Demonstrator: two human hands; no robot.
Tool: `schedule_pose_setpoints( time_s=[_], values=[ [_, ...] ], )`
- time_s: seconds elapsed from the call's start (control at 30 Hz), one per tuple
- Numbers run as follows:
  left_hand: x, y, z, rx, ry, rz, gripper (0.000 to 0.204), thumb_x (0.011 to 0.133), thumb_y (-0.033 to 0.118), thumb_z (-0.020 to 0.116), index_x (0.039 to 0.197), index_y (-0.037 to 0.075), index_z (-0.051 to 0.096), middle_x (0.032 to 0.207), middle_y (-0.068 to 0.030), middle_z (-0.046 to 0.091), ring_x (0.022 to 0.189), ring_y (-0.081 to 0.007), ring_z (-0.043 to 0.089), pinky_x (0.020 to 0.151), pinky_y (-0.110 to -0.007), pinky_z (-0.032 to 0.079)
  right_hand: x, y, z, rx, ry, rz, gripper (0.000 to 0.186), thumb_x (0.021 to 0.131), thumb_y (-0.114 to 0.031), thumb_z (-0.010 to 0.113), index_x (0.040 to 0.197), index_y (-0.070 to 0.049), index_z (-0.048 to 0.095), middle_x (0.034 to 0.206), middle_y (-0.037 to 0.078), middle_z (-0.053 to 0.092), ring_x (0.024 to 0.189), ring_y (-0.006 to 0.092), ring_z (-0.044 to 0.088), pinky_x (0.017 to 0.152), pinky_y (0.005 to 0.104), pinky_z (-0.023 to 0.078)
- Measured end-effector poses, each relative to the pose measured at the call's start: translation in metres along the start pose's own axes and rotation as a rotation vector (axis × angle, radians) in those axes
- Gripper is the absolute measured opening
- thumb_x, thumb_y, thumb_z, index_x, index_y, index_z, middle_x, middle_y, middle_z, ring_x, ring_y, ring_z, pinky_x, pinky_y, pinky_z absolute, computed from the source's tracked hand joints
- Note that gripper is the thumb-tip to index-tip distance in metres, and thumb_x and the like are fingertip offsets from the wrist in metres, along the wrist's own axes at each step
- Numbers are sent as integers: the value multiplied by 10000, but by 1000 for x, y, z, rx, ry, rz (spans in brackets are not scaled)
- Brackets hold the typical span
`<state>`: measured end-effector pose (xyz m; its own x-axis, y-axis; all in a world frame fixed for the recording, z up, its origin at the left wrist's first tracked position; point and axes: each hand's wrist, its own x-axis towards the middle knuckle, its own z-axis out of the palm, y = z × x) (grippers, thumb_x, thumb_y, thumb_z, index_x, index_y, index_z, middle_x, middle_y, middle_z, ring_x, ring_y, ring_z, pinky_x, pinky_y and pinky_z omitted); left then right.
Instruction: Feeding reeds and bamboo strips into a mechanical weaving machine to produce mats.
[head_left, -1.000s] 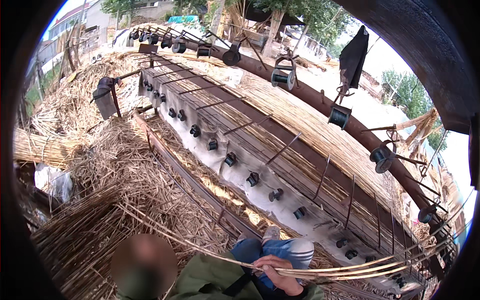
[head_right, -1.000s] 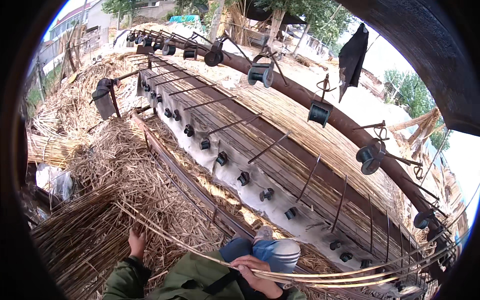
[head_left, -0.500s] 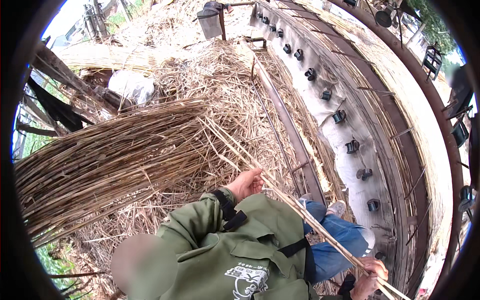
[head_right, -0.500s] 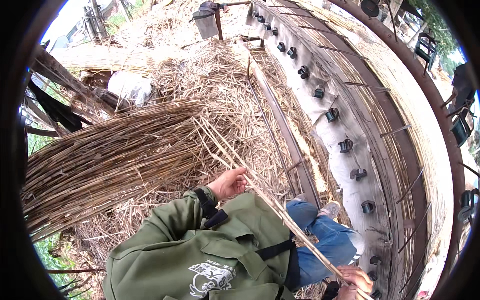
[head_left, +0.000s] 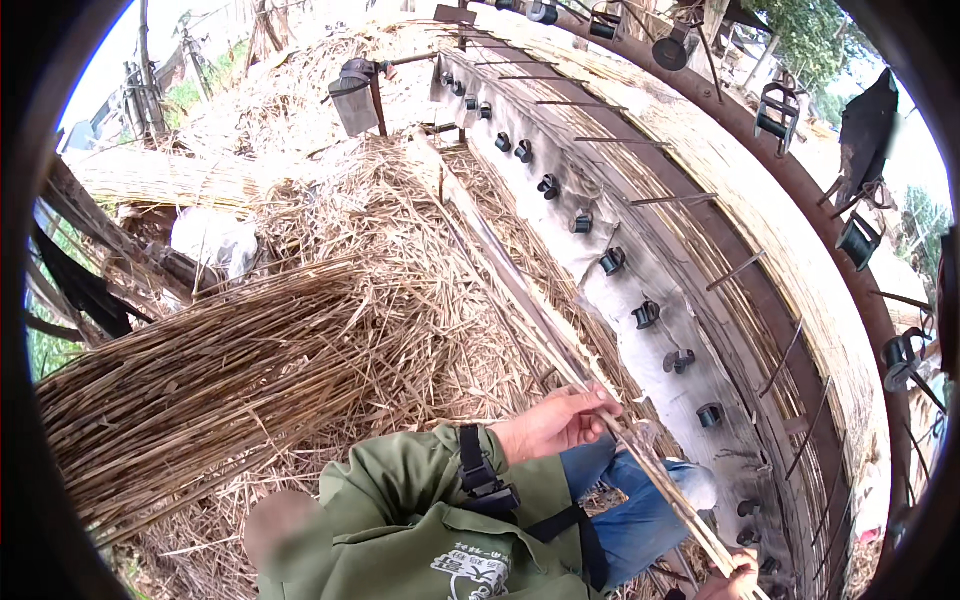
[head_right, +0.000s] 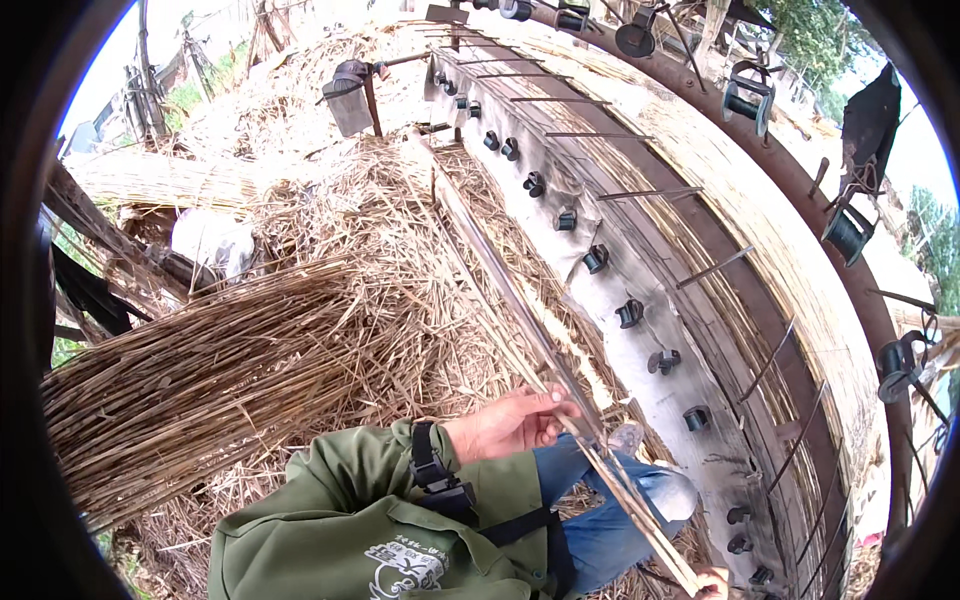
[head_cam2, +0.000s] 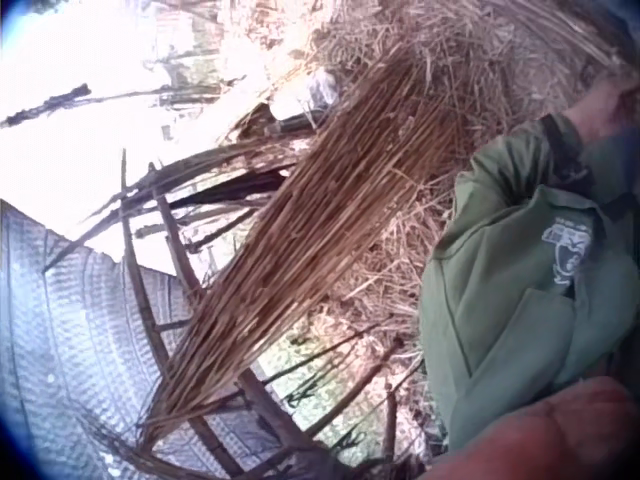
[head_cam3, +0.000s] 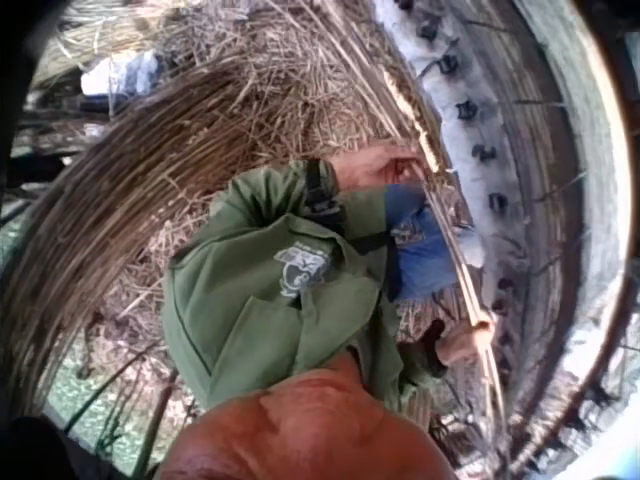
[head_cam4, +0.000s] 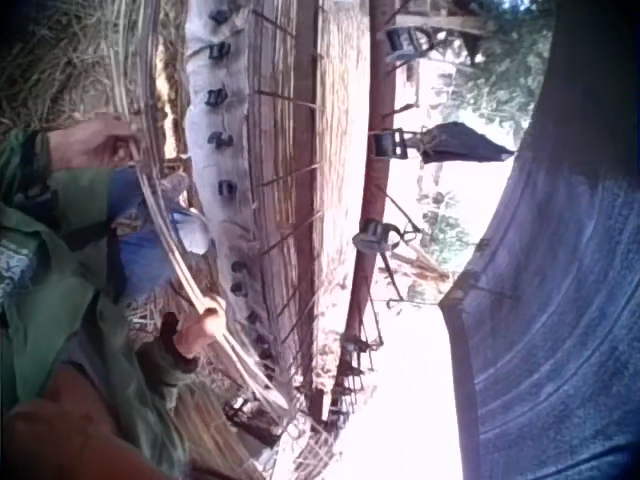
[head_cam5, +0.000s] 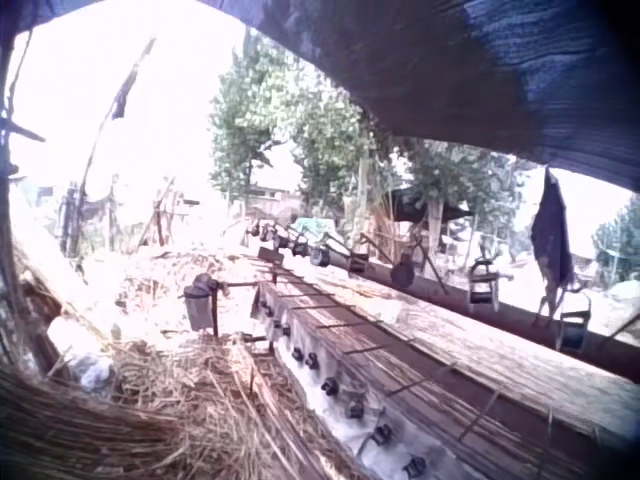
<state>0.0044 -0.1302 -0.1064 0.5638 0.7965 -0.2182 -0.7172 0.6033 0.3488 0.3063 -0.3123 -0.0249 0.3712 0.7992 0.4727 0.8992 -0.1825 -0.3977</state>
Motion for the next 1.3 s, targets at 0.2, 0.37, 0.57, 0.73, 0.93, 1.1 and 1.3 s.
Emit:
schedule_pose_setpoints(
  time_s=[0.2,0.37,0.57,0.73,0.93,1.1,1.3],
  values=[
    [13,-4,32,217,33,59,143,867,162,541,962,55,537,936,-120,614,578,-118,550,522,-220,471,-3,-47,45,1336,-28,527,160,855,-112,417,889,21,500,785,122,528,713,224,512,638,315,404],
    [14,32,38,271,221,411,135,885,163,513,957,56,554,858,-113,633,517,-93,511,466,-195,429,-7,-39,37,868,-140,160,152,854,-131,403,844,-7,491,749,114,496,675,245,476,626,350,383],
    [0,-12,55,322,-40,93,161,896,146,482,1034,68,515,983,-149,605,639,-144,592,597,-245,510,-9,-39,55,1179,-54,289,266,869,-282,471,861,-16,483,698,69,482,637,149,457,596,279,386],
    [2,66,53,343,87,377,144,914,116,433,1010,26,493,964,-122,610,654,-105,592,565,-208,491,-14,3,17,1710,-76,295,370,865,-419,491,908,-51,483,740,45,465,636,153,433,643,332,394],
    [-5,37,74,361,16,264,129,929,173,416,963,59,464,917,-103,605,623,-115,553,590,-233,493,-12,-1,44,866,104,337,388,914,-416,395,867,-40,478,654,27,437,561,118,378,583,267,354],
    [7,48,76,505,-5,310,152,923,213,436,970,71,466,892,-115,607,625,-131,565,579,-254,498,-5,-10,36,1883,149,720,395,915,-430,375,821,-64,487,631,6,446,513,112,401,498,268,346],
    [51,125,85,507,-80,482,217,918,221,448,1029,35,462,866,-156,610,541,-140,569,456,-201,467,6,-8,17,1644,142,547,376,942,-398,321,864,-61,469,585,-25,357,486,66,337,489,208,309]
  ],
)
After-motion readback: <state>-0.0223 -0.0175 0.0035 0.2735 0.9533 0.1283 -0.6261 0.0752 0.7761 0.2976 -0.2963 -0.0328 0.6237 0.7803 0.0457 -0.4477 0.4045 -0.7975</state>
